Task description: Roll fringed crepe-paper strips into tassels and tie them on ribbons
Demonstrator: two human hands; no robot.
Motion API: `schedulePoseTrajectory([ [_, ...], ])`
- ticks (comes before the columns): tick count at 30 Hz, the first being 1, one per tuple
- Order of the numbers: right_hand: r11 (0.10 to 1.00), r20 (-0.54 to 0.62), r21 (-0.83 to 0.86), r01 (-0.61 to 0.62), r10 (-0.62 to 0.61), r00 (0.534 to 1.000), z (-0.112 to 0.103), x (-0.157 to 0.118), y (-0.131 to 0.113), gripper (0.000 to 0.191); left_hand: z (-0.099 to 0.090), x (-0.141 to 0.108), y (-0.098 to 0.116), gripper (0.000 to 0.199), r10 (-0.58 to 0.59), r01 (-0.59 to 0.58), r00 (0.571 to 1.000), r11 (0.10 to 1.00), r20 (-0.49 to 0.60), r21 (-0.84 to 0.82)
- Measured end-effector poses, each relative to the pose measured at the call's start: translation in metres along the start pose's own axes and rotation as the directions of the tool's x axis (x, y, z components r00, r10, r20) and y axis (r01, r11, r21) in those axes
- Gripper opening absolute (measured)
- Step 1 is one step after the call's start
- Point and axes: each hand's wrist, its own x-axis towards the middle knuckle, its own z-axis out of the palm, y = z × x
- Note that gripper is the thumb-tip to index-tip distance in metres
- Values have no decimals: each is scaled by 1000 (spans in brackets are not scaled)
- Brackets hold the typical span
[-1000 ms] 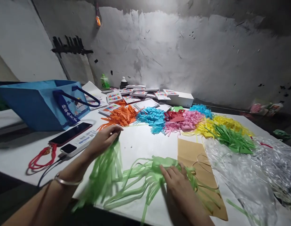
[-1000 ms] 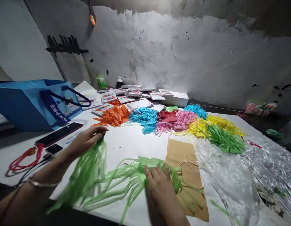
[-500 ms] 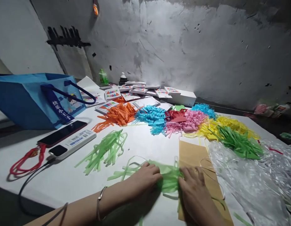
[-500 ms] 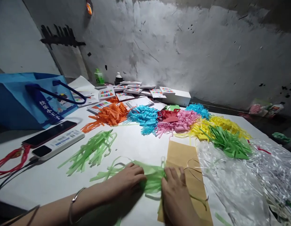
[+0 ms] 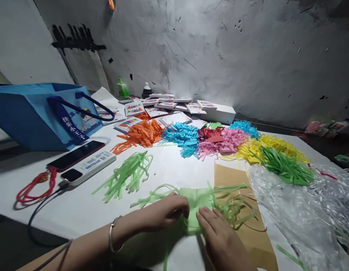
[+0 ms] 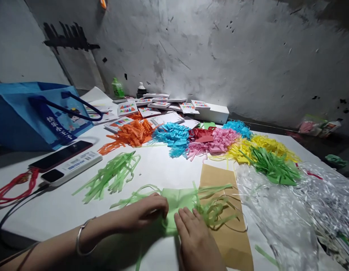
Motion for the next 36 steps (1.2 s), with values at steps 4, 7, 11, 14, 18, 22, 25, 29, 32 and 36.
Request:
schedulePoseTrajectory([
  [4,993,55,29,-118,116,992,21,-10,-7,59,-39,-14,-17,26,-144,131,987,978,-68,-159],
  [7,993,28,-2,-117,117,993,27,-26,-7,54,-56,-31,-24,24,-281,284,885,958,-371,-49],
  [11,986,-84,-49,-162,158,984,30,-35,-21,35,-22,-44,3,37,-13,191,880,926,-476,327],
  [14,987,-129,7,-158,158,979,30,-35,-33,33,30,-41,28,54,175,-59,965,872,-196,486],
  [18,993,-199,44,-111,118,973,32,-41,-38,32,74,-36,27,20,258,-105,947,812,-192,574],
  [22,984,-223,106,-141,162,961,30,-52,-38,29,82,-46,9,25,305,-142,916,853,-259,502],
  [25,939,-190,217,-268,310,932,26,-50,-41,22,81,-48,6,23,236,-70,918,887,-318,456],
  [29,864,-145,191,-466,494,857,29,-30,-44,24,70,-30,16,25,-23,167,954,868,-298,467],
  [32,819,-150,4,-574,568,809,37,-11,-42,34,61,-10,22,22,-210,332,937,782,-279,527],
  [36,783,-153,-168,-599,580,801,39,3,-33,41,53,3,22,22,-320,419,908,711,-270,565],
])
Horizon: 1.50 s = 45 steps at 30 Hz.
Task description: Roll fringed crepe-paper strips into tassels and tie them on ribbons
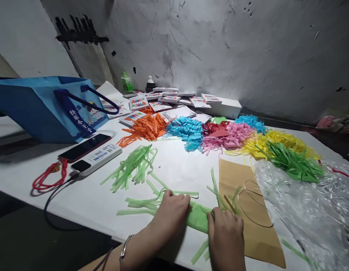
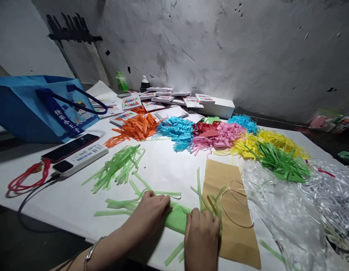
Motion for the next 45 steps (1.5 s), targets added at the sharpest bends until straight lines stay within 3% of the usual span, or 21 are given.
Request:
schedulePoseTrajectory([
  [3,995,-97,-103,-20,10,995,-6,5,7,32,0,2,-1,20,-10,10,1000,1000,13,-7],
  [5,991,-197,-133,27,-53,979,-10,2,9,25,2,1,0,20,-20,20,1000,1000,19,-12],
  [10,899,-274,144,414,-366,889,4,-22,-9,35,4,3,0,22,-10,10,1000,1000,7,-20],
  [13,907,-337,173,383,-311,889,20,-34,-18,41,-1,1,-17,23,-16,16,1000,1000,-1,-25],
  [15,922,-369,161,352,-275,888,24,-36,-15,42,-9,-4,-34,30,-62,63,995,998,-82,4],
  [17,923,-324,121,366,-312,893,20,-37,-7,37,-18,-13,-47,32,-80,91,964,995,-255,32],
  [18,917,-278,100,386,-347,896,17,-37,-3,32,-21,-19,-49,29,-50,64,937,998,-344,28],
  [20,904,-210,89,419,-394,895,9,-36,5,24,-22,-30,-42,19,90,-104,877,995,-472,-3],
  [22,891,-205,144,432,-400,893,1,-35,10,20,-15,-38,-27,16,257,-307,822,952,-509,-14],
  [25,834,-197,300,464,-421,885,-7,-35,11,20,6,-43,-5,10,385,-434,792,901,-474,6],
  [27,814,-164,330,479,-450,878,-10,-36,9,21,18,-42,-1,21,391,-442,804,897,-447,-10],
  [30,843,-107,286,456,-445,889,-14,-37,8,23,27,-42,-7,12,370,-420,834,907,-411,-37],
  [33,851,-89,315,421,-415,906,-15,-37,8,21,25,-41,-15,5,398,-421,850,907,-345,7],
  [37,843,-103,342,416,-406,908,-12,-33,6,18,18,-38,-16,16,467,-464,824,881,-321,92],
  [41,872,-159,266,410,-380,911,-11,-34,4,29,13,-40,-11,18,445,-465,825,885,-348,27],
  [45,860,-145,310,404,-378,915,-13,-43,5,35,17,-53,-10,19,474,-507,822,862,-315,-27],
])
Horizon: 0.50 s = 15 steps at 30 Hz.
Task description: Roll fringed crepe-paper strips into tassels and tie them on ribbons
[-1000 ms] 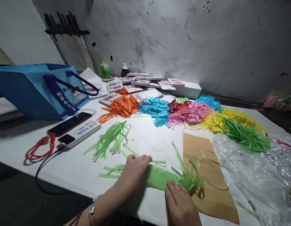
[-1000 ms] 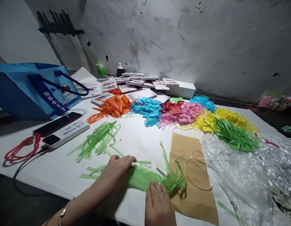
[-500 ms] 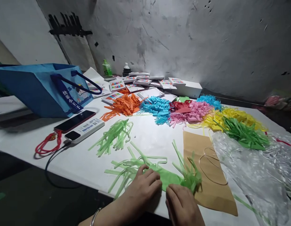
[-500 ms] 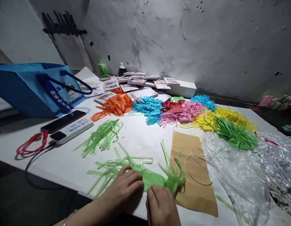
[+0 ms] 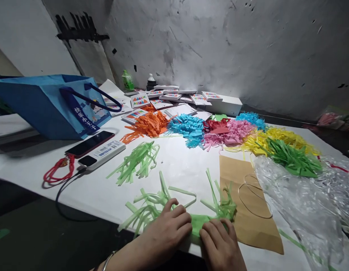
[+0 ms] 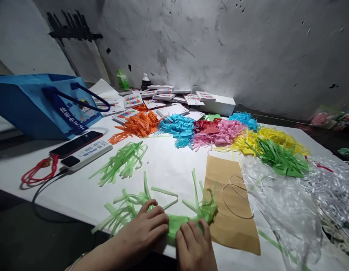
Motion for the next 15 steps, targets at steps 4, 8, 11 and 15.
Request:
schedulePoseTrajectory([
  [4,991,-10,59,-117,118,993,-3,-3,1,33,7,-13,3,16,-117,110,984,992,-132,-61],
  [8,968,41,14,-250,249,967,-2,4,5,32,6,-13,5,22,-342,335,935,938,-92,-88],
  [11,950,106,-150,-275,292,950,0,13,6,31,-2,-3,6,23,-456,457,889,889,28,-27],
  [15,924,120,-269,-272,312,942,-1,23,6,26,-6,9,7,23,-548,540,827,837,127,93],
])
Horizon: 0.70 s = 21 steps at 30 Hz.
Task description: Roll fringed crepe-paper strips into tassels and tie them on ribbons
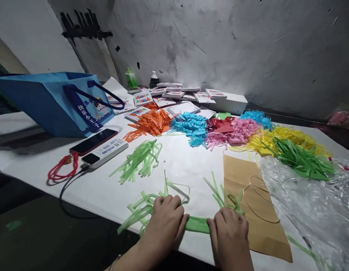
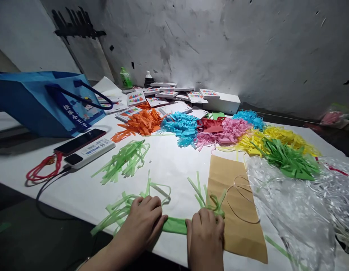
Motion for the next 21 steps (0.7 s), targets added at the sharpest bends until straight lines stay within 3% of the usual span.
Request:
schedulePoseTrajectory([
  [4,961,-160,213,175,-142,977,-1,1,-2,14,2,3,1,21,-13,13,1000,999,16,48],
  [7,918,-194,241,314,-271,943,2,-1,-2,20,4,0,-3,2,18,-18,997,1000,-75,4],
  [9,915,-204,258,310,-262,943,3,-1,-3,23,7,-4,-5,20,118,-129,975,990,-188,-47],
  [12,899,-192,362,245,-185,964,1,0,-8,20,14,-8,-8,14,292,-331,901,941,-321,-73],
  [14,900,-172,358,248,-197,965,0,0,-13,29,18,-9,-9,20,340,-397,862,914,-376,-86],
  [17,907,-165,281,314,-276,947,-1,-2,-17,41,21,-9,-12,25,361,-438,835,893,-415,-104],
  [21,902,-145,239,359,-332,932,-7,-12,2,37,15,-11,-20,18,402,-450,850,890,-342,-71],
])
